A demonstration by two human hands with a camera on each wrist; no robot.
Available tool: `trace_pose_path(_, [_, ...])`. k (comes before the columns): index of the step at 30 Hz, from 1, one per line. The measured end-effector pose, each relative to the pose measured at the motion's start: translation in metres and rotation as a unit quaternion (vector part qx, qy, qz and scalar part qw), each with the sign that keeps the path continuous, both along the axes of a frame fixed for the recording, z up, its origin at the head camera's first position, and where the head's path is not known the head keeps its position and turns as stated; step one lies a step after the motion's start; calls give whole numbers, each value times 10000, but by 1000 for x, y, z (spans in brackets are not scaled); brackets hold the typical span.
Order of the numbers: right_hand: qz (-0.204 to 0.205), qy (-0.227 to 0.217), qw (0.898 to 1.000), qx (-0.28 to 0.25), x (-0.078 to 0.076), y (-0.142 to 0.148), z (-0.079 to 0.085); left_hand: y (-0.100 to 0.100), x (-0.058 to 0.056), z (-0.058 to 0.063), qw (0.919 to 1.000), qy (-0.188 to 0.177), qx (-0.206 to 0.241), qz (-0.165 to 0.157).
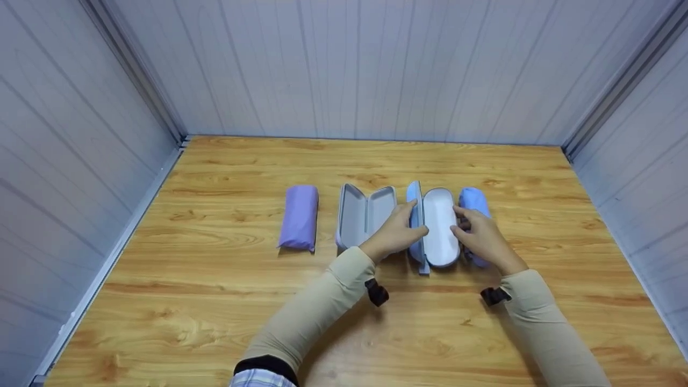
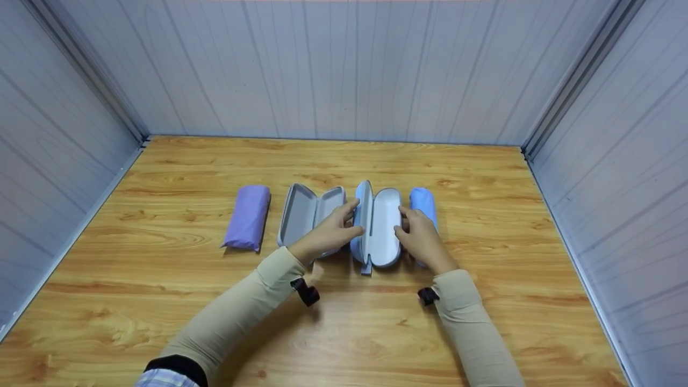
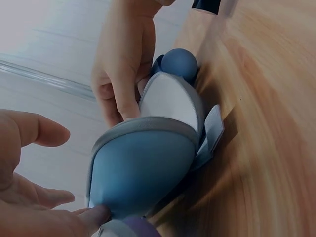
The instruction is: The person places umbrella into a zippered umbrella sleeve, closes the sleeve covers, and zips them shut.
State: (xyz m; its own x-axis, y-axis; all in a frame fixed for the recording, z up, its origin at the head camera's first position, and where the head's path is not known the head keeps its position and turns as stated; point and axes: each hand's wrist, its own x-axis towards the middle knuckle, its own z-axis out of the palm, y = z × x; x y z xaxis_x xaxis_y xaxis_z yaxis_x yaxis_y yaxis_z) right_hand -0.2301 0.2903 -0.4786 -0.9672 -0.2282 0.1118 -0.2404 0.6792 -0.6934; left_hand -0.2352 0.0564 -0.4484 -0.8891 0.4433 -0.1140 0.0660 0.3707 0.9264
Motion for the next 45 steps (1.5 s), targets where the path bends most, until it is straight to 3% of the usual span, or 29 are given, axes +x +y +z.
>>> trace_pose_path(13, [-97,-49,9997,228,0,-1,1,17,8,-12,9995,251,26,209])
trace_pose_path(22, [-169,-145,9984,523,-2,-3,2,27,11,-18,9962,-214,429,721])
trace_pose_path(26, [-195,-118,9982,549,-3,-3,3,34,12,-21,9860,-656,1064,1100])
trace_pose_path(32, [-162,-39,9980,604,-4,-3,2,40,11,-24,9660,-1247,1821,1345])
trace_pose_path(45, [-133,-13,9982,587,-2,-3,2,39,12,-23,9460,-1453,2509,1450])
